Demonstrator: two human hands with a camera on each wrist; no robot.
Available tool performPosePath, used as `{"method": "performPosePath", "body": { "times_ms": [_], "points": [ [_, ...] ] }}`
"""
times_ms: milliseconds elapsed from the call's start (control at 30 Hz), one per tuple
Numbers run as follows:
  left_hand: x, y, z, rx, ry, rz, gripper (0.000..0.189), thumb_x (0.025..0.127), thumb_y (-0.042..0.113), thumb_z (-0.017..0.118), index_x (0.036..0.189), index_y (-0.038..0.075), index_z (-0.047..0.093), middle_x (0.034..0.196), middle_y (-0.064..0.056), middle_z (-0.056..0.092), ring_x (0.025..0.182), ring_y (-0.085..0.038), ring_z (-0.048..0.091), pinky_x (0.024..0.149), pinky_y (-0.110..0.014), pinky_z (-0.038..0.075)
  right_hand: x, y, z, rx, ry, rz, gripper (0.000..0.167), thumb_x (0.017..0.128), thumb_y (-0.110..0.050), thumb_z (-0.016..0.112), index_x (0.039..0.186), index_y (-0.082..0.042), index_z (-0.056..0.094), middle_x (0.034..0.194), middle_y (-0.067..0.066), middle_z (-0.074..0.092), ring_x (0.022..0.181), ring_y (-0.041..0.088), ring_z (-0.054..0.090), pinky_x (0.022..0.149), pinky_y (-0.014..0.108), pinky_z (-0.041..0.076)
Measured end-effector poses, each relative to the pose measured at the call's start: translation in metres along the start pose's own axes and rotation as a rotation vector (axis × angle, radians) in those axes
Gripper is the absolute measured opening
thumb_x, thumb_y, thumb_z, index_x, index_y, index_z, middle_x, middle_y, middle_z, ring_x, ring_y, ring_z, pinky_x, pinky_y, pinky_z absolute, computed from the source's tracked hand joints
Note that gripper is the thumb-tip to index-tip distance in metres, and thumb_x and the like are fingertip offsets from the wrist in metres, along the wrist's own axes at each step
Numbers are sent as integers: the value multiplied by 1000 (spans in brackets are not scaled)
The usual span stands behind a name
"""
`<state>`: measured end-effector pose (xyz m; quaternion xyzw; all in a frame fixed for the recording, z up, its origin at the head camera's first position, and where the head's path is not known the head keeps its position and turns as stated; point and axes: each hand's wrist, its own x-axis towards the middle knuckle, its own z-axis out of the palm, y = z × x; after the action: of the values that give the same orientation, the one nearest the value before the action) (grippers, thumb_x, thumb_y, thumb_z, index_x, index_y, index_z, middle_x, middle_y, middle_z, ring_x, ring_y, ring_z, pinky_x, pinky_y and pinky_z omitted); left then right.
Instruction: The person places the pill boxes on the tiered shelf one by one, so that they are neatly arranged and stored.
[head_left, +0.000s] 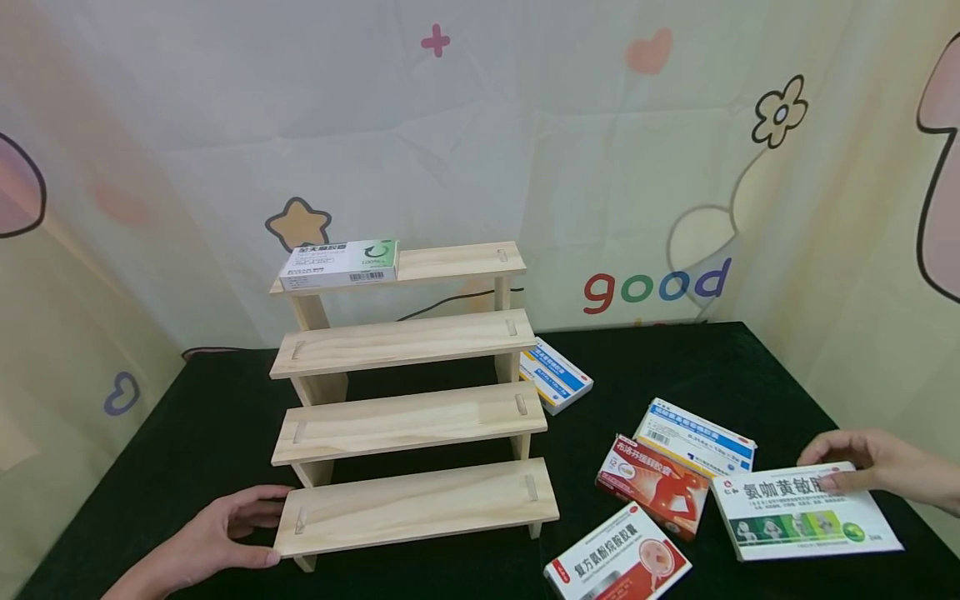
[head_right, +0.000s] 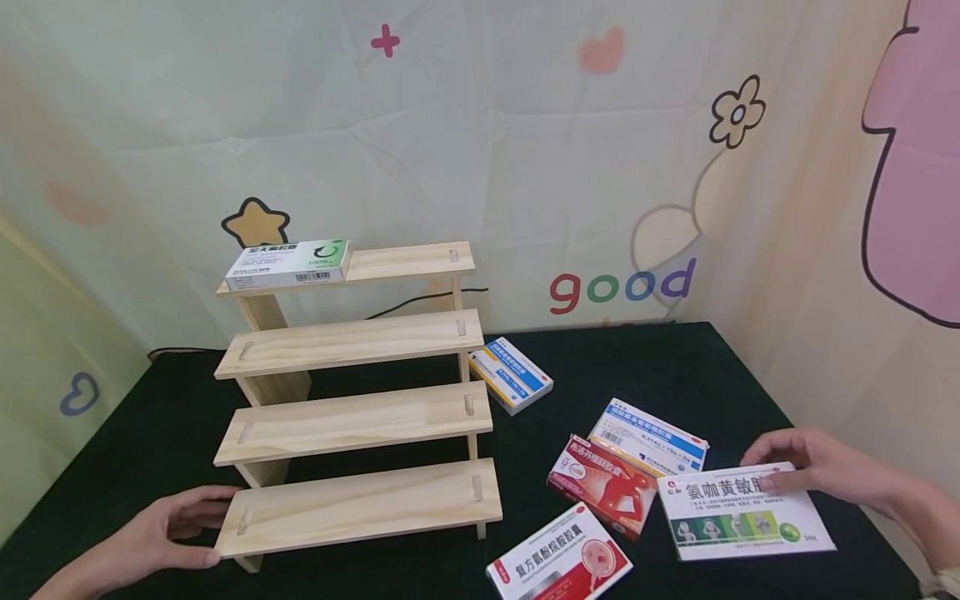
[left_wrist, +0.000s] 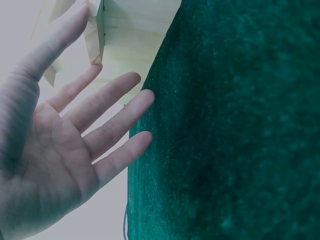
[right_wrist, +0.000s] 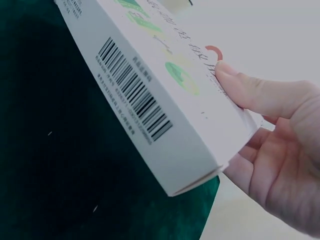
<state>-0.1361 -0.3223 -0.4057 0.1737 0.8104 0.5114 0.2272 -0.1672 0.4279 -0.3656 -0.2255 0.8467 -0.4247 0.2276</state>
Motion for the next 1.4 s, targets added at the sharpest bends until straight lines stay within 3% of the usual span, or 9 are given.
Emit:
{"method": "performPosePath", "body": {
  "times_ms": [200,367,633,933,1200,1400],
  "points": [
    [0,1,0,7,3,-10,62,83,10,64,130,-13,32,123,-33,46,103,-23,58,82,-53,44,17,-13,-10,-5,-12,-96,31,89,2,49,104,-20,62,99,-13,63,76,17,62,58,27,52],
    [0,3,0,7,1,-19,62,83,10,65,130,-14,32,123,-34,46,106,-39,53,82,-54,44,28,-27,-14,-19,4,-92,27,89,-1,49,106,-18,62,100,-13,62,78,19,62,60,30,53],
    [0,5,1,22,16,-45,64,82,12,66,131,-13,33,122,-31,48,105,-39,53,82,-54,44,45,-51,-18,-60,38,-41,20,89,-7,52,107,-9,60,100,-13,61,79,20,61,63,30,52],
    [-1,7,0,10,12,-41,63,82,11,66,130,-13,33,122,-31,48,105,-38,54,82,-54,44,59,-70,-22,-95,47,-78,20,90,-6,52,108,-7,59,102,-10,61,81,18,60,65,29,51],
    [-2,6,0,21,16,-22,63,82,11,66,130,-13,33,121,-32,49,103,-36,55,82,-54,44,72,-89,-24,-155,146,-52,22,89,-10,55,109,-3,58,100,-8,60,82,17,60,66,30,52],
    [-1,6,0,27,3,-10,61,83,11,65,130,-13,33,123,-33,46,105,-39,53,82,-54,43,84,-104,-26,-173,195,-34,25,88,-12,58,109,0,57,101,3,60,80,19,60,66,30,52]
  ]
}}
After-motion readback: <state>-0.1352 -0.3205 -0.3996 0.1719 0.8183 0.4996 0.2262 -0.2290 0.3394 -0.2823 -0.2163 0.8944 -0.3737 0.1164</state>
